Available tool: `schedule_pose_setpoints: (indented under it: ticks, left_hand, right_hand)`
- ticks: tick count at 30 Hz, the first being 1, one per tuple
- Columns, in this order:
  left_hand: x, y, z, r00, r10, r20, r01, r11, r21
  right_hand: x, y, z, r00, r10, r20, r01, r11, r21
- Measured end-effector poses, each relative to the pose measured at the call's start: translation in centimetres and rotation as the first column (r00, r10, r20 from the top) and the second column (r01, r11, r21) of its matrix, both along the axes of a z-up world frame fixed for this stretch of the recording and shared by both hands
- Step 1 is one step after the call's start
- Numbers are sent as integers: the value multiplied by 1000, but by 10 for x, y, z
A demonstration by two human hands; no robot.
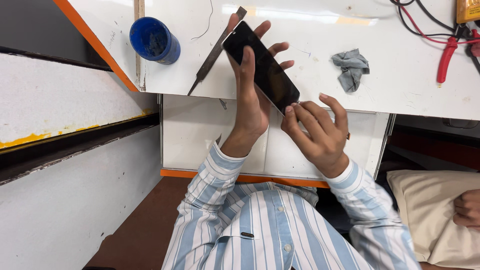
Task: The person works on a smartphone screen assembly, peeling off a protective film, applying adhesive tape to the connector area, and using a precision tool to scrape or clean the edges. The screen is handled and repositioned multiple times during the process.
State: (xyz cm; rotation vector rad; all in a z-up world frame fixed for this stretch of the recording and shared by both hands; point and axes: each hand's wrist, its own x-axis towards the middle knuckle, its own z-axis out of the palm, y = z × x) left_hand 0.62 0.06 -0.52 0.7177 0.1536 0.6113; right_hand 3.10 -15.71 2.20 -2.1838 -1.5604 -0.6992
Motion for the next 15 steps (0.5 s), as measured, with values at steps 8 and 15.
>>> schedule_pose_setpoints:
  ticks: [8, 15]
  left_hand:
    - [13, -1, -4, 996, 65, -54, -79, 935, -347]
    - [1, 13, 2, 933, -232, 276, 314, 899, -305]
  right_hand:
    - [-12, 13, 4, 998, -54, -20, 51, 990, -132]
    - [-5, -4, 16, 698, -137, -703, 289, 952, 102]
